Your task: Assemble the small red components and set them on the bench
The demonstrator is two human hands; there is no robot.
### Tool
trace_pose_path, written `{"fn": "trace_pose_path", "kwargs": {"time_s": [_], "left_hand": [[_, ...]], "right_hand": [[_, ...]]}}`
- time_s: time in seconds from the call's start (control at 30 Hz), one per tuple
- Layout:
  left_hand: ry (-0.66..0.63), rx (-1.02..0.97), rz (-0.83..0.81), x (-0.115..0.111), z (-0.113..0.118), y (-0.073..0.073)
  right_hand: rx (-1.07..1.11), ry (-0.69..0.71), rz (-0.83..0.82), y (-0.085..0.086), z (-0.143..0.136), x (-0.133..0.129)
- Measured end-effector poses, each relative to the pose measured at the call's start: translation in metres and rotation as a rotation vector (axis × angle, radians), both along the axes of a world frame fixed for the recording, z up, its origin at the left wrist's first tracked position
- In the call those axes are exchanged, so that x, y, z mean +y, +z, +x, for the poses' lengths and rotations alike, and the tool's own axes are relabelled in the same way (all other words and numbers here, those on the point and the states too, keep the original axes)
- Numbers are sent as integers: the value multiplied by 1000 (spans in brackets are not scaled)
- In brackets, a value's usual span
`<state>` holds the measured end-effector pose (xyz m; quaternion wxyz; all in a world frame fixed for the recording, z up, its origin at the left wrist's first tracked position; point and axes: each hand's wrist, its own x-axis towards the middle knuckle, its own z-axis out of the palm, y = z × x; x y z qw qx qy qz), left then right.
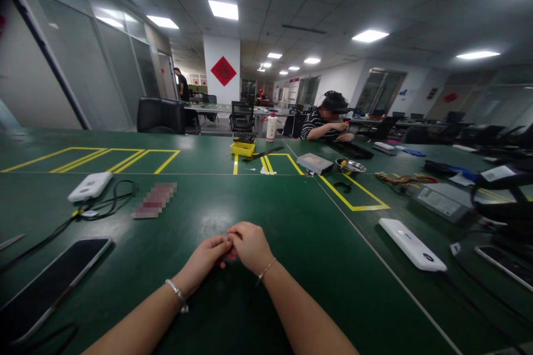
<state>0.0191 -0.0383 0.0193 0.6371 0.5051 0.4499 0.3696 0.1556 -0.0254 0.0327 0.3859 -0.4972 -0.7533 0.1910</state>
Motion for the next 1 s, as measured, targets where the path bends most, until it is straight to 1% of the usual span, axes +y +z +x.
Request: {"fn": "trace_pose_path", "kwargs": {"time_s": [0.1,0.23,0.47,0.63,0.77,0.9,1.0], "left_hand": [[5,-47,6,3,-1,-6],[21,-79,1,5,-1,-10],[65,-109,-16,4,-1,-7],[92,-145,-22,5,-2,-8],[132,-176,-31,5,-2,-8],[132,-217,-54,5,-2,-9],[115,-245,-62,6,-2,-9]], "right_hand": [[-54,83,50,3,0,-3],[-84,111,96,6,2,-3],[-126,107,192,6,0,-2],[-140,165,205,8,2,-5],[-196,213,199,10,1,-9],[-231,200,201,7,-2,-9],[-245,123,225,2,-5,-8]]}}
